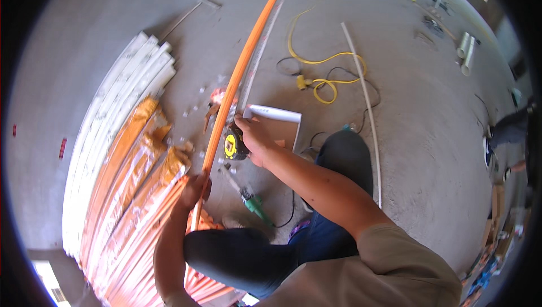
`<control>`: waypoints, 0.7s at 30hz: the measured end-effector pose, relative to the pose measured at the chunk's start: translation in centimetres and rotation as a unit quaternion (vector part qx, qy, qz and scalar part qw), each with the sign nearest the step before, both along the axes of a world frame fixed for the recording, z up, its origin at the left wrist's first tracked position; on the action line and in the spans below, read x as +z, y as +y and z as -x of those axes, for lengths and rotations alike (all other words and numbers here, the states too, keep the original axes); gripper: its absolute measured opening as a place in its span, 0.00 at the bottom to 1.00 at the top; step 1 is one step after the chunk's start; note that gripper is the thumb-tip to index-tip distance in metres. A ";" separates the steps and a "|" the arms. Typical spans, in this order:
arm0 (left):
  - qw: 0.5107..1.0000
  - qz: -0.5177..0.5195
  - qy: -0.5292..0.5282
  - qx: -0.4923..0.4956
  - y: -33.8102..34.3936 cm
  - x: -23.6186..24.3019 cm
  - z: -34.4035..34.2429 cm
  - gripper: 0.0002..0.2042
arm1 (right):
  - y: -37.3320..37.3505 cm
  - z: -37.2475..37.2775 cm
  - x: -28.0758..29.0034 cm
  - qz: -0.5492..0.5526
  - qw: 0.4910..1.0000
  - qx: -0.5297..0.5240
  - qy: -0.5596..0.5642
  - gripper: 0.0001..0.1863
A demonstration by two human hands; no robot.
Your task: The person measures an orange pipe with a tape measure, cuts it using a pipe cutter, and then joins it to another pipe segment using a T-junction connector and a heating tool.
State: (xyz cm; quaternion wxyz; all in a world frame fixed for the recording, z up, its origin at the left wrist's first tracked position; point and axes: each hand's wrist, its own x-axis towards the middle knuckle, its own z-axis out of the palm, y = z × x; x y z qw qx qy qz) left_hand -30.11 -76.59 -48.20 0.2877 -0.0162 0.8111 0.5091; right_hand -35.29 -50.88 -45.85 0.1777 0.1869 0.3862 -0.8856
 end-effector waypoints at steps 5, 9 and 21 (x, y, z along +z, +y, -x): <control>0.999 0.007 0.035 0.025 3.6 2.8 3.0 0.31 | -6.1 -6.9 -4.1 0.076 0.994 0.077 0.019 0.21; 1.000 0.005 0.025 0.006 5.9 4.6 5.5 0.33 | -8.9 -10.8 -3.8 0.141 0.986 0.083 -0.019 0.20; 0.991 -0.134 -0.020 -0.016 10.6 2.0 9.6 0.31 | -10.5 -13.1 -6.2 0.208 0.964 0.158 -0.058 0.21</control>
